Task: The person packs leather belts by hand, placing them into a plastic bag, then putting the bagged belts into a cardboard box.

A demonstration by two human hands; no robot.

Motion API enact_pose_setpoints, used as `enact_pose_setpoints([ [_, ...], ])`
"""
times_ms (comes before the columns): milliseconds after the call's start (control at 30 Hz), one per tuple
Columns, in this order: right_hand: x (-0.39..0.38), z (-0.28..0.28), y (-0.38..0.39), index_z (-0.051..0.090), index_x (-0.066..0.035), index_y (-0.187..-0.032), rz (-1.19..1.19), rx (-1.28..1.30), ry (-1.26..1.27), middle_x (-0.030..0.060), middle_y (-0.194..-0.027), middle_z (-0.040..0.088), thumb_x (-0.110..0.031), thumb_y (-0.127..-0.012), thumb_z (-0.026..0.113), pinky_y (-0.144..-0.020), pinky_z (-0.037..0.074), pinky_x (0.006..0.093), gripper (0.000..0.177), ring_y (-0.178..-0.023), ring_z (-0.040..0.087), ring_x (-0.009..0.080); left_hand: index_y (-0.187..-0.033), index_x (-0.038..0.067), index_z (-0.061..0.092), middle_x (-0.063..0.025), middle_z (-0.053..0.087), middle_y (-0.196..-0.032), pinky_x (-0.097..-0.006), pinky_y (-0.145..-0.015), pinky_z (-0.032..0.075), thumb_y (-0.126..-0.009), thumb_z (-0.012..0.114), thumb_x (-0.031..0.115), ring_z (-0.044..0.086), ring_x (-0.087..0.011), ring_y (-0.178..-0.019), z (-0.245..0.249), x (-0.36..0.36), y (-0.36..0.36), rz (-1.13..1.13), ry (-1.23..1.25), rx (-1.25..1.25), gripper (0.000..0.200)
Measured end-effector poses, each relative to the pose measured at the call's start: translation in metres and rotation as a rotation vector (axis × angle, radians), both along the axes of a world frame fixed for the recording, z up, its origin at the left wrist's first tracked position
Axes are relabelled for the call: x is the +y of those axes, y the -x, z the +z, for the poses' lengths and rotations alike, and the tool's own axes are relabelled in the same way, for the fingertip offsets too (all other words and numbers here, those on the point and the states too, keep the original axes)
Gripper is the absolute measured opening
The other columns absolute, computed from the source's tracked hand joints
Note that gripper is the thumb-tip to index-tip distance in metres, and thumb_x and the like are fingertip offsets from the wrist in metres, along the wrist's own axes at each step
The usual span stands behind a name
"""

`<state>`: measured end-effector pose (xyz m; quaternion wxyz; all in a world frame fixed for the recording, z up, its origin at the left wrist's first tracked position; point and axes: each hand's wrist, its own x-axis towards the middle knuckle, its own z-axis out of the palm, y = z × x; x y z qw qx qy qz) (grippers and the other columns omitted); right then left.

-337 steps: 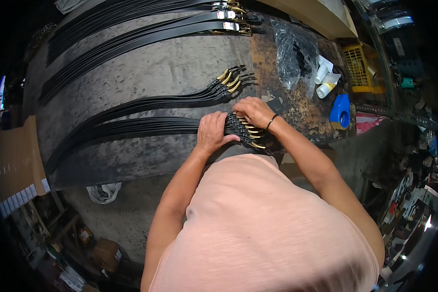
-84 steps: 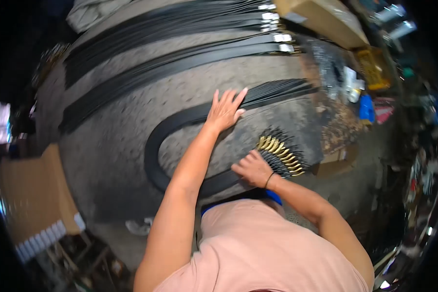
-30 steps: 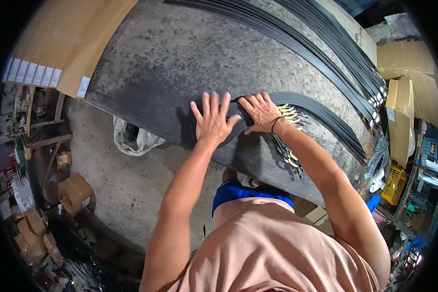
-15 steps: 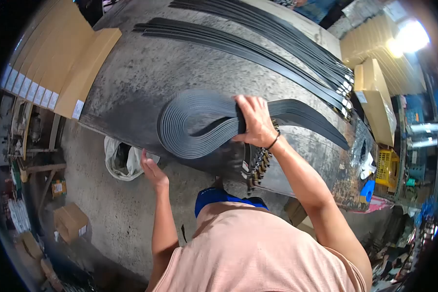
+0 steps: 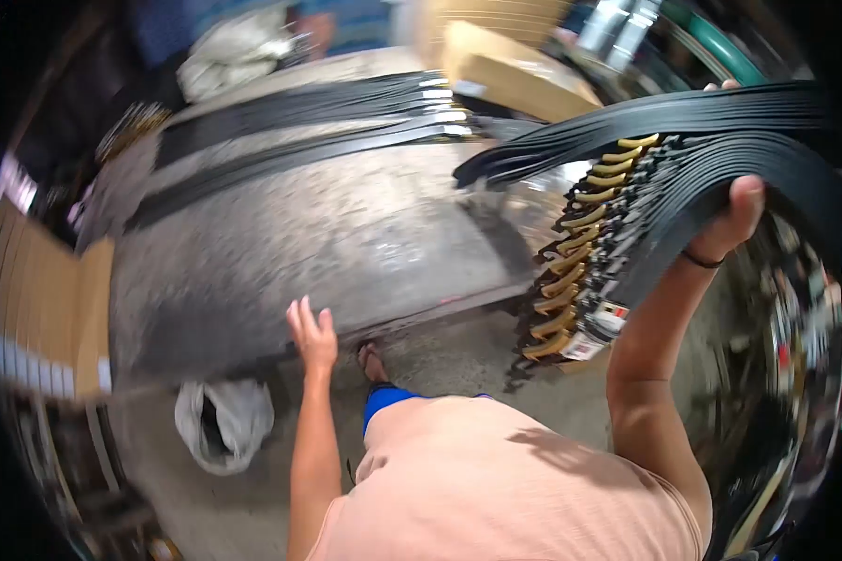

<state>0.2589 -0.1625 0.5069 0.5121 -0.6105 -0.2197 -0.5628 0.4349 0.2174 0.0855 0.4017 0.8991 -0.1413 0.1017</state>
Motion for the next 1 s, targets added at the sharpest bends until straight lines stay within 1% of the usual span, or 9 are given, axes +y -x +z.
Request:
enact_pose_setpoints([
  [67, -0.009, 0.025, 0.078, 0.032, 0.005, -0.141, -0.212, 0.058, 0.022, 0.0203, -0.137, 0.044, -0.046, -0.078, 0.073, -0.108, 0.038, 0.0419, 0.091, -0.126, 0.046, 0.0288, -0.142, 0.005, 0.039, -0.0257, 0.031, -0.148, -0.0508, -0.112, 0.023, -0.094, 0.055, 0.037, 0.024, -0.0416, -0.140, -0.016, -0.022, 0.004, -0.028, -0.118, 0.057, 0.060],
  [167, -0.070, 0.021, 0.211, 0.032, 0.005, -0.141, -0.376, 0.035, 0.030, 0.0202, -0.137, 0.044, -0.047, -0.078, 0.073, -0.108, 0.038, 0.0419, 0.091, -0.126, 0.046, 0.0287, -0.148, 0.008, 0.030, -0.0214, 0.020, -0.156, -0.0525, -0.114, 0.017, -0.095, 0.049, 0.043, 0.016, -0.0404, -0.144, -0.037, -0.051, 0.006, -0.076, -0.338, 0.143, 0.066],
  [333, -0.134, 0.004, 0.445, 0.032, 0.005, -0.141, -0.492, 0.031, 0.001, 0.0199, -0.137, 0.044, -0.048, -0.077, 0.073, -0.108, 0.038, 0.0417, 0.093, -0.126, 0.046, 0.0283, -0.149, 0.008, 0.029, -0.0223, 0.019, -0.156, -0.0553, -0.115, 0.012, -0.096, 0.045, 0.046, 0.014, -0.0403, -0.144, -0.028, -0.119, 0.027, -0.245, -0.632, 0.225, 0.067],
  [467, -0.127, -0.015, 0.488, 0.032, 0.005, -0.141, -0.559, 0.030, -0.028, 0.0197, -0.137, 0.044, -0.049, -0.077, 0.074, -0.108, 0.038, 0.0416, 0.093, -0.126, 0.046, 0.0280, -0.143, 0.006, 0.037, -0.0266, 0.023, -0.153, -0.0544, -0.114, 0.017, -0.095, 0.050, 0.043, 0.020, -0.0432, -0.142, -0.032, -0.200, 0.025, -0.492, -0.547, 0.092, 0.062],
  [533, -0.092, -0.030, 0.415, 0.032, 0.006, -0.141, -0.571, 0.018, -0.041, 0.0196, -0.137, 0.044, -0.049, -0.076, 0.074, -0.108, 0.038, 0.0415, 0.094, -0.126, 0.046, 0.0279, -0.138, 0.006, 0.045, -0.0275, 0.026, -0.151, -0.0519, -0.111, 0.027, -0.092, 0.059, 0.037, 0.030, -0.0452, -0.136, -0.031, -0.252, 0.014, -0.651, -0.217, -0.037, 0.057],
  [567, -0.099, -0.037, 0.429, 0.032, 0.006, -0.141, -0.567, 0.004, -0.045, 0.0196, -0.137, 0.044, -0.049, -0.076, 0.074, -0.108, 0.038, 0.0415, 0.094, -0.125, 0.046, 0.0278, -0.138, 0.006, 0.045, -0.0275, 0.026, -0.151, -0.0519, -0.111, 0.027, -0.092, 0.059, 0.037, 0.030, -0.0452, -0.136, -0.022, -0.280, 0.009, -0.641, -0.218, -0.056, 0.057],
  [633, -0.082, -0.043, 0.342, 0.033, 0.006, -0.141, -0.554, -0.032, -0.048, 0.0195, -0.137, 0.044, -0.050, -0.076, 0.074, -0.108, 0.038, 0.0414, 0.095, -0.125, 0.046, 0.0277, -0.129, 0.007, 0.054, -0.0289, 0.030, -0.147, -0.0488, -0.107, 0.035, -0.087, 0.066, 0.031, 0.038, -0.0460, -0.131, 0.000, -0.343, -0.010, -0.727, -0.059, -0.032, 0.049],
  [867, -0.120, 0.013, 0.144, 0.033, 0.006, -0.140, -0.568, -0.029, -0.081, 0.0191, -0.137, 0.045, -0.051, -0.075, 0.074, -0.108, 0.038, 0.0411, 0.096, -0.125, 0.046, 0.0272, -0.105, 0.004, 0.062, -0.0276, 0.041, -0.140, -0.0464, -0.104, 0.040, -0.086, 0.067, 0.021, 0.045, -0.0441, -0.125, 0.110, -0.578, -0.163, -0.725, 0.212, -0.492, 0.026],
  [1000, -0.177, 0.060, 0.043, 0.033, 0.006, -0.140, -0.591, 0.007, -0.104, 0.0189, -0.137, 0.045, -0.052, -0.074, 0.074, -0.108, 0.037, 0.0410, 0.097, -0.125, 0.046, 0.0269, -0.108, 0.006, 0.063, -0.0227, 0.040, -0.143, -0.0495, -0.104, 0.038, -0.083, 0.069, 0.023, 0.044, -0.0410, -0.126, 0.200, -0.699, -0.224, -0.668, -0.069, -0.528, 0.030],
])
